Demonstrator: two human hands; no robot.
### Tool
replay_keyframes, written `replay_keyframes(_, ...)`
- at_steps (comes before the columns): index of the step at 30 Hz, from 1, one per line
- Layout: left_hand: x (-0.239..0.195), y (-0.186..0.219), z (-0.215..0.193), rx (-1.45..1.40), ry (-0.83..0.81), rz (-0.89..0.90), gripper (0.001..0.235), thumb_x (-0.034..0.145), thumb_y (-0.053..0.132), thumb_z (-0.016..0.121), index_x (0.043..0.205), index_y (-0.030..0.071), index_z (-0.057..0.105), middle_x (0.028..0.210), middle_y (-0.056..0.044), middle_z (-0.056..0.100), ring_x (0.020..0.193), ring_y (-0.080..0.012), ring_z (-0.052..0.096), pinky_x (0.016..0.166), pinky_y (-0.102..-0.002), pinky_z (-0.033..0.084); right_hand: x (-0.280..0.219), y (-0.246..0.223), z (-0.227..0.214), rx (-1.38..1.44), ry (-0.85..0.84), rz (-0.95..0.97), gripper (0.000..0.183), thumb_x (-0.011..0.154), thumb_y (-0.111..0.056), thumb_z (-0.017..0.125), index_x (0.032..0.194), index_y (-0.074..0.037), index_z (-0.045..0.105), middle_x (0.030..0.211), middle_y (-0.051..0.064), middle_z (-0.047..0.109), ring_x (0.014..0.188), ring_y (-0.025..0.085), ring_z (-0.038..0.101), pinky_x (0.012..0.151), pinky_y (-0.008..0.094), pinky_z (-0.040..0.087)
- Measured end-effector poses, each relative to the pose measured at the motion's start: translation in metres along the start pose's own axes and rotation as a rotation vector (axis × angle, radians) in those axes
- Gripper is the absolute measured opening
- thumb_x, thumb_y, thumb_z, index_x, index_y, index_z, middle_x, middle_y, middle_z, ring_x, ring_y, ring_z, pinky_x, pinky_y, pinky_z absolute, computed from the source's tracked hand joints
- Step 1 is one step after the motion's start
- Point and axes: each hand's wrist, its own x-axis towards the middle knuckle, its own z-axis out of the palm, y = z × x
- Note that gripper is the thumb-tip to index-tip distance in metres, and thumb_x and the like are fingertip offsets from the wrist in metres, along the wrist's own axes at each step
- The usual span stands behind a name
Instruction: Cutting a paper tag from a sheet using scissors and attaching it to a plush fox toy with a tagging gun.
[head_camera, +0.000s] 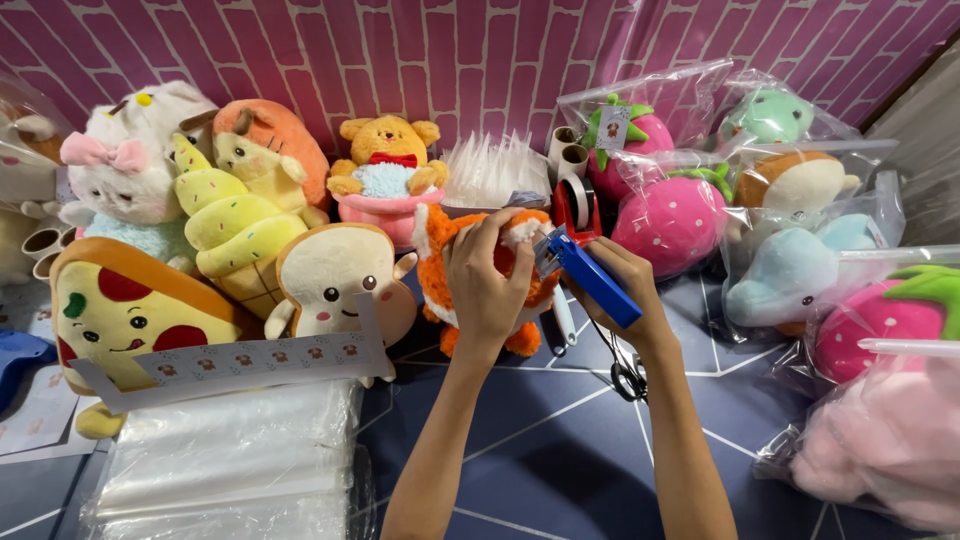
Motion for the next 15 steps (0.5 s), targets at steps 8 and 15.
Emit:
replay_keyframes(8, 0.001, -0.012, 0.002, 0.049, 0.038, -0.012, 0.020, 0.090, 0.023, 0.072, 0.108, 0.015, 0.072, 0.097, -0.005, 0.074, 0.099, -0.0255, 0.069, 0.097, -0.042, 0.043, 0.002, -0.009, -0.008, 0.024, 0.011, 0.053, 0.008, 0.081, 0.000, 0.074, 0.088, 0.001, 0.069, 0.074, 0.016, 0.065, 0.056, 0.027, 0.062, 0.047, 0.030, 0.048)
replay_keyframes(15, 0.001, -0.010, 0.002, 0.016, 0.085, -0.048, 0.019, 0.087, 0.023, 0.078, 0.103, 0.014, 0.071, 0.091, -0.004, 0.074, 0.095, -0.0244, 0.069, 0.094, -0.040, 0.044, -0.004, -0.004, 0.005, 0.097, -0.016, 0.072, 0.007, 0.083, -0.005, 0.073, 0.085, 0.001, 0.069, 0.071, 0.017, 0.066, 0.053, 0.026, 0.061, 0.046, 0.030, 0.048)
